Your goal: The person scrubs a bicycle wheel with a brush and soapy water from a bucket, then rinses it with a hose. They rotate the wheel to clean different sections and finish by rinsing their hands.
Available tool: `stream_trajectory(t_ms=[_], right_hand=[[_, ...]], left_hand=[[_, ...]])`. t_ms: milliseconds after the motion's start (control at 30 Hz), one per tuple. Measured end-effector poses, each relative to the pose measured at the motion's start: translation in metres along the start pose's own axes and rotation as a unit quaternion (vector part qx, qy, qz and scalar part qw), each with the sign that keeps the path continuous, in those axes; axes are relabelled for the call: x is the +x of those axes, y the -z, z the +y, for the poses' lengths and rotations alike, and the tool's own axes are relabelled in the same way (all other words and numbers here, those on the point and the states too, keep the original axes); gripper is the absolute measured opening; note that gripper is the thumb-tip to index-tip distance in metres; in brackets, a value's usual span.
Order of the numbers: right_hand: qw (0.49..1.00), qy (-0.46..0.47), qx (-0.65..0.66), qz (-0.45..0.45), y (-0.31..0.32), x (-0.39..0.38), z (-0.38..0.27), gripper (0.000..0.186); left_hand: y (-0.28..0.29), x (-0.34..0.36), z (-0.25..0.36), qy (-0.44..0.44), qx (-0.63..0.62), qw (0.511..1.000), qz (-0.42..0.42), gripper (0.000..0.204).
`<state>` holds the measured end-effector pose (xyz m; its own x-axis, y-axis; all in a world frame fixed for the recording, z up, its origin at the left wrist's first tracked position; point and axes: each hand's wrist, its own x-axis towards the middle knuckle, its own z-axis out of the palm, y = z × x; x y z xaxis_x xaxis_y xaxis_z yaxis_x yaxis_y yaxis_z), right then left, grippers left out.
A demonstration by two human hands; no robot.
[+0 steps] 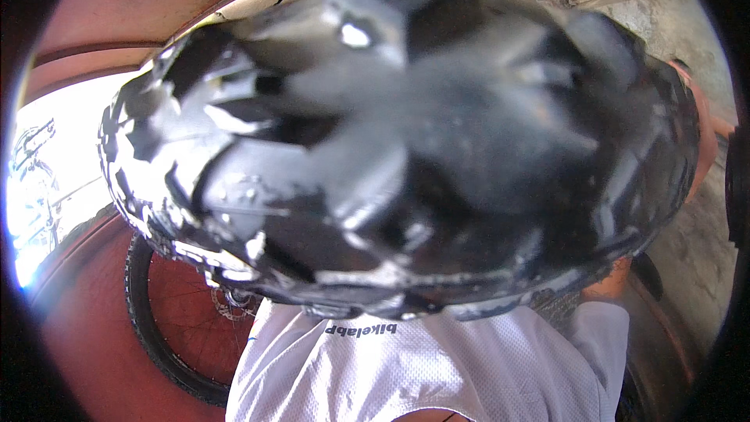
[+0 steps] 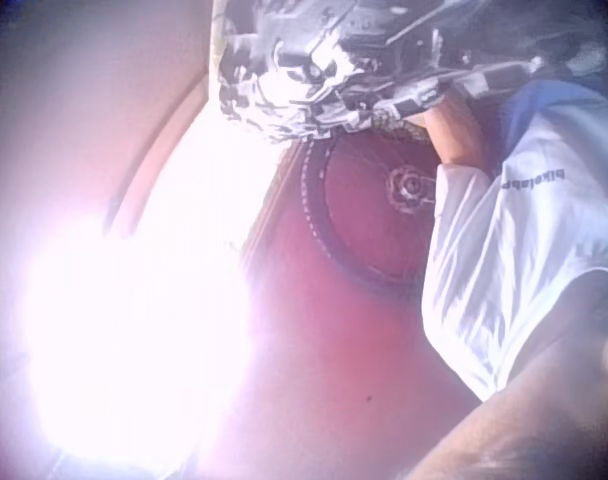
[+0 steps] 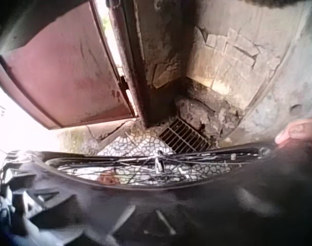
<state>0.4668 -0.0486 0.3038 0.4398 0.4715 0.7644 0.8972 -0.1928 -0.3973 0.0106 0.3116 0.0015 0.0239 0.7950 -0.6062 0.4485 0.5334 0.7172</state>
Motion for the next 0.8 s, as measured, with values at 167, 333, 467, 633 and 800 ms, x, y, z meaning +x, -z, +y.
stream_trajectory(t_ms=[167, 333, 467, 633, 800], right_hand=[[0.997, -0.045, 0.024, 0.050, -0.014, 0.012, -0.011, 0.055], [0.987, -0.090, -0.125, -0.044, -0.009, 0.033, -0.038, 0.056], [0.965, -0.194, -0.166, -0.063, 0.002, 0.028, -0.042, 0.063], [0.989, -0.141, 0.019, -0.039, 0.014, 0.015, -0.011, 0.061], [0.993, -0.083, -0.087, -0.004, -0.010, 0.028, 0.010, 0.064]], left_hand=[[-0.006, -0.001, 0.006, -0.006, -0.020, 1.000, 0.003, 0.017], [-0.021, -0.001, 0.027, -0.032, -0.070, 0.997, -0.008, 0.017], [-0.050, -0.003, 0.058, -0.079, -0.149, 0.985, -0.033, 0.018], [-0.113, -0.023, 0.134, -0.189, -0.300, 0.925, -0.139, 0.018], [-0.149, -0.087, 0.226, -0.325, -0.351, 0.814, -0.330, 0.019]])
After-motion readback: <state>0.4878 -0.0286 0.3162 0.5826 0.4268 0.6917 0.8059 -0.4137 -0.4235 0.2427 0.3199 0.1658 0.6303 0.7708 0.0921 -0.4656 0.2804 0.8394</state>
